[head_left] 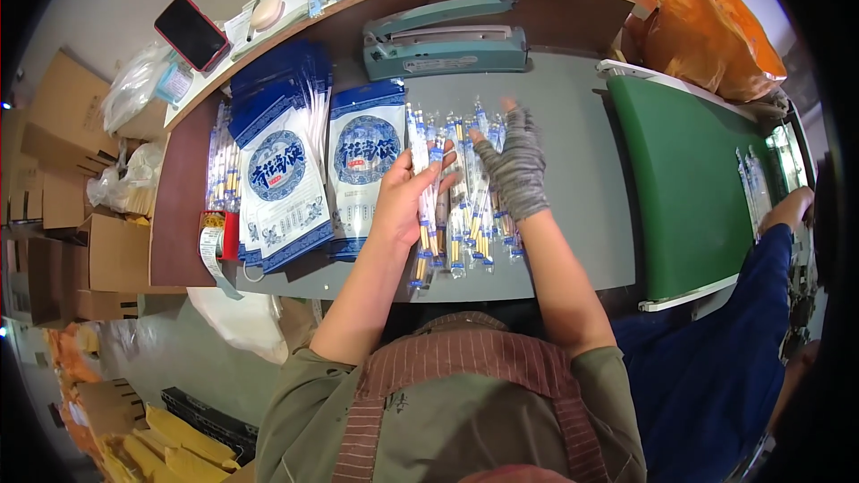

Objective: Group individual items and pack them into plastic bags, then place bags into a cardboard box.

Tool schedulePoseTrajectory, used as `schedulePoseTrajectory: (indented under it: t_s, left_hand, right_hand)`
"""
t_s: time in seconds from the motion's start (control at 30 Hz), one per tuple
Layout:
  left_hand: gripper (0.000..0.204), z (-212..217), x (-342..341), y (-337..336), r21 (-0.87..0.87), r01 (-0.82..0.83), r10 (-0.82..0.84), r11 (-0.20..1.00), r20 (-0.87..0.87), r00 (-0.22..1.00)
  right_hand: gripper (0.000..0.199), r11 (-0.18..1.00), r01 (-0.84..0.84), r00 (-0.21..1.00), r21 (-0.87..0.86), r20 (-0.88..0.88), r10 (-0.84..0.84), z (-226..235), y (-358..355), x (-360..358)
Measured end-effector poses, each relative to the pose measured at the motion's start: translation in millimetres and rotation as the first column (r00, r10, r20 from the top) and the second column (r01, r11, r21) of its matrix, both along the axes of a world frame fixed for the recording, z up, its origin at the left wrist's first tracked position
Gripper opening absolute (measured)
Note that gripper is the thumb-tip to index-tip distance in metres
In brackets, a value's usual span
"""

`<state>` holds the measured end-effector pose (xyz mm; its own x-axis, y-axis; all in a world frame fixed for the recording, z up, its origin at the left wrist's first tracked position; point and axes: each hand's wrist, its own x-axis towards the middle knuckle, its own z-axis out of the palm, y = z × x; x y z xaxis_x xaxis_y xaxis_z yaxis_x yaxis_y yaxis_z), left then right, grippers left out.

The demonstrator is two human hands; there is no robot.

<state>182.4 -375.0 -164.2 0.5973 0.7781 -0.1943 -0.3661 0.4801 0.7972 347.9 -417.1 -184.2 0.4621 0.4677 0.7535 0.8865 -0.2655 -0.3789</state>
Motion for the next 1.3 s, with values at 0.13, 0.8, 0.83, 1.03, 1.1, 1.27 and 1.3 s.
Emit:
schedulePoseTrajectory:
  t_s: [0.13,0.8,0.83,1.03,1.1,1.27,1.3]
  left_hand:
    - [0.028,-3.2,-6.2,0.3,-0.039,0.074,-0.073,0.997,0.026,0.997]
    - [0.037,-20.7,3.2,-16.6,0.106,0.193,-0.156,0.975,-0.289,0.944]
    - [0.039,-23.0,12.6,-19.0,0.221,0.256,-0.169,0.941,-0.35,0.922]
    - [0.028,31.3,-56.9,48.3,0.724,0.102,0.393,0.682,-0.48,0.784]
    - [0.02,34.5,-120.8,110.8,0.918,0.024,0.79,0.396,-0.354,0.501]
    - [0.016,6.2,-249.0,216.7,0.903,0.328,0.96,0.277,-0.249,-0.126]
    - [0.015,-8.6,-271.5,229.5,0.819,0.342,0.887,0.461,-0.42,-0.191]
  right_hand:
    - [0.034,0.78,-0.604,-0.004,0.162,-0.98,0.2,30.6,-8.1,-34.9]
    - [0.071,0.805,-0.554,0.629,-0.212,-0.74,0.238,18.0,11.1,-21.8]
    - [0.066,0.789,-0.592,0.604,-0.167,-0.74,0.296,-5.0,6.9,6.6]
    - [0.051,0.775,-0.586,0.557,-0.238,-0.813,0.171,8.2,12.0,51.4]
    - [0.051,0.87,-0.406,0.785,-0.28,-0.594,0.176,9.1,2.3,47.2]
    - [0.048,0.966,-0.209,0.835,-0.154,-0.542,0.095,-39.3,-30.1,91.7]
    - [0.048,0.965,-0.216,0.832,-0.145,-0.545,0.104,-47.7,-31.3,90.9]
